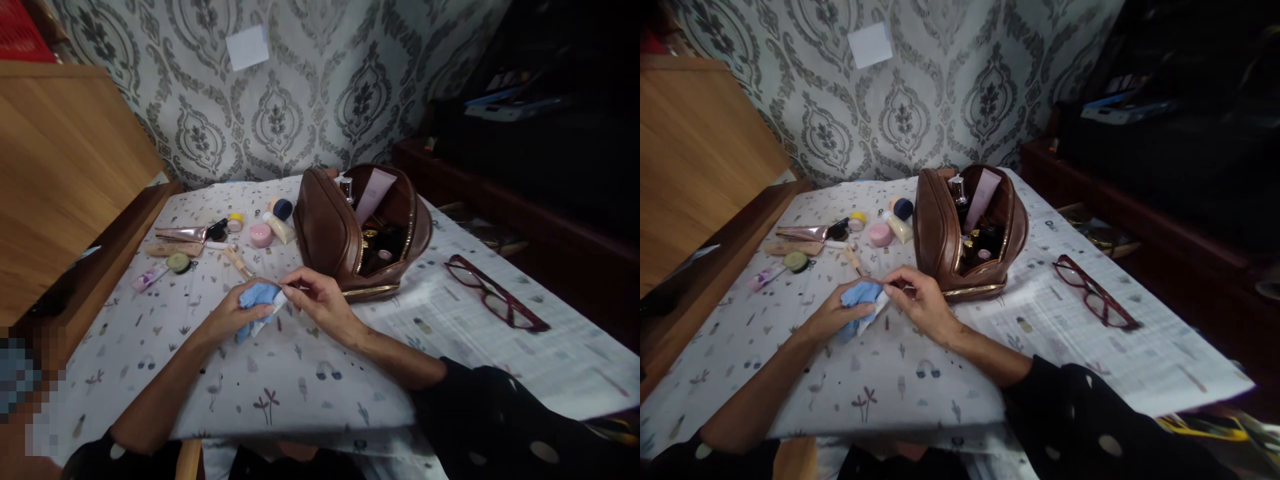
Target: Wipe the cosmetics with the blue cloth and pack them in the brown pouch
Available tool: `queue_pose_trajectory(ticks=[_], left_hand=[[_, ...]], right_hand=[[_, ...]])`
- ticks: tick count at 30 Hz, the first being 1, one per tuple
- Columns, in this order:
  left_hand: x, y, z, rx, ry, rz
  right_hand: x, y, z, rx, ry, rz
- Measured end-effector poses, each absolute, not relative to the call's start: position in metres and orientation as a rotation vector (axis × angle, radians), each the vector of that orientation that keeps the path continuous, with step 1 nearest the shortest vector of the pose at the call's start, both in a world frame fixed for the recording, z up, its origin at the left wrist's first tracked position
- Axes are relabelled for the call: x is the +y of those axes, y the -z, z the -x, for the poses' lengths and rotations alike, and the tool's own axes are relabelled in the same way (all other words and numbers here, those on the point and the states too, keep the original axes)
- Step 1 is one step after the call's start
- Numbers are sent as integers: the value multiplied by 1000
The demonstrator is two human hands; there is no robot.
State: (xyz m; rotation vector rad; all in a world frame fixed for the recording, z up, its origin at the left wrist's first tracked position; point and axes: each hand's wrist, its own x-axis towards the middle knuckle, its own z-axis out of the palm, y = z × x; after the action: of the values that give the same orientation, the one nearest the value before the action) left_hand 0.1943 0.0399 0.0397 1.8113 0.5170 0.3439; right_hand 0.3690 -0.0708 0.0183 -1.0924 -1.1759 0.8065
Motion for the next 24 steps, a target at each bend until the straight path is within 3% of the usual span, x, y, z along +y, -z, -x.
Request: queue_pose_trajectory(ticks=[17, 24], left_hand=[[54, -54, -180, 524, -100, -1698], [58, -46, -177, 647, -566, -1366]], right_hand=[[-90, -42, -371, -1220, -361, 1153], [-87, -38, -371, -1209, -399, 1128]])
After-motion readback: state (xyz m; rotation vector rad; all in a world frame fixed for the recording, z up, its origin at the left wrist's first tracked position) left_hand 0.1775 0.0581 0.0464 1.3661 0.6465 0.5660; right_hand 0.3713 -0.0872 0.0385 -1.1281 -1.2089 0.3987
